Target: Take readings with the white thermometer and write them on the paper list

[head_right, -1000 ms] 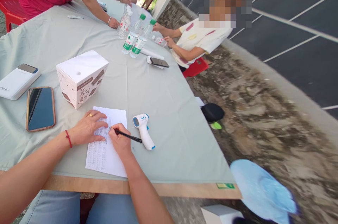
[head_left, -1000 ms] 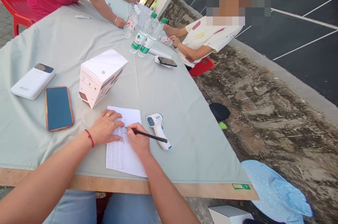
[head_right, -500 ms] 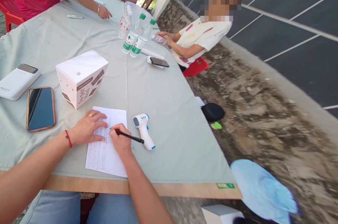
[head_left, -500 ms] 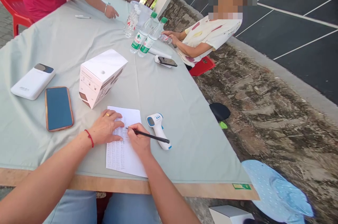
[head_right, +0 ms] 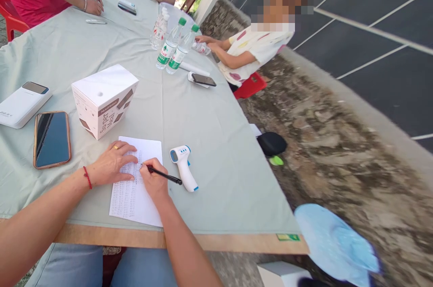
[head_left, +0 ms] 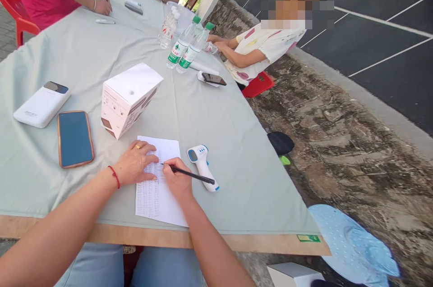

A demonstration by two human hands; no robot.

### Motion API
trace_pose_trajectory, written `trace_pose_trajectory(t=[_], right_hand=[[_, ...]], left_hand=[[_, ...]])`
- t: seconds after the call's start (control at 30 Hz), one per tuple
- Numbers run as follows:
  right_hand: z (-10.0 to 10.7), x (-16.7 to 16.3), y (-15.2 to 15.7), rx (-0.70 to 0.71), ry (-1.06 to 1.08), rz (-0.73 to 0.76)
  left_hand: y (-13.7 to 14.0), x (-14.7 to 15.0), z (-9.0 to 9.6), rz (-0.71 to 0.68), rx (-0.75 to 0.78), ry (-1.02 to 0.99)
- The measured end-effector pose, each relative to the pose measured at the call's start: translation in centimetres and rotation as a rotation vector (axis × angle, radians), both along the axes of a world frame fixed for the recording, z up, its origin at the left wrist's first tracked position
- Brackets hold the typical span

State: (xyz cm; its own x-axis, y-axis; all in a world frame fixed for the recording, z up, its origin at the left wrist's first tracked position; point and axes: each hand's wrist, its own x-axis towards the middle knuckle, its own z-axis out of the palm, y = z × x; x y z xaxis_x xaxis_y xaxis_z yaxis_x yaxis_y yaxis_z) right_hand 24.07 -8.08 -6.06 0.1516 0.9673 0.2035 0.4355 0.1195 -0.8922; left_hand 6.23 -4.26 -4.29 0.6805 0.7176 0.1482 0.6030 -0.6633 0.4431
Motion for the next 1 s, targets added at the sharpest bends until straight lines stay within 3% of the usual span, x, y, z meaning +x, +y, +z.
trace_pose_trajectory(t=[0.73,0.87,1.0], right_hand=[[-0.4,0.2,0.0,0.016,-0.016,-0.001],[-0.8,0.7,-0.1,0.081,-0.053,-0.015],[-1.4,2.1,0.2,0.231,-0.180,0.002]], left_hand=[[0.1,0.0,-0.4,-0.012,0.017,-0.022],[0.1,0.0,-0.3,-0.010,0.022,-0.024],[0.2,-0.1,-0.4,0.000,0.016,-0.015]])
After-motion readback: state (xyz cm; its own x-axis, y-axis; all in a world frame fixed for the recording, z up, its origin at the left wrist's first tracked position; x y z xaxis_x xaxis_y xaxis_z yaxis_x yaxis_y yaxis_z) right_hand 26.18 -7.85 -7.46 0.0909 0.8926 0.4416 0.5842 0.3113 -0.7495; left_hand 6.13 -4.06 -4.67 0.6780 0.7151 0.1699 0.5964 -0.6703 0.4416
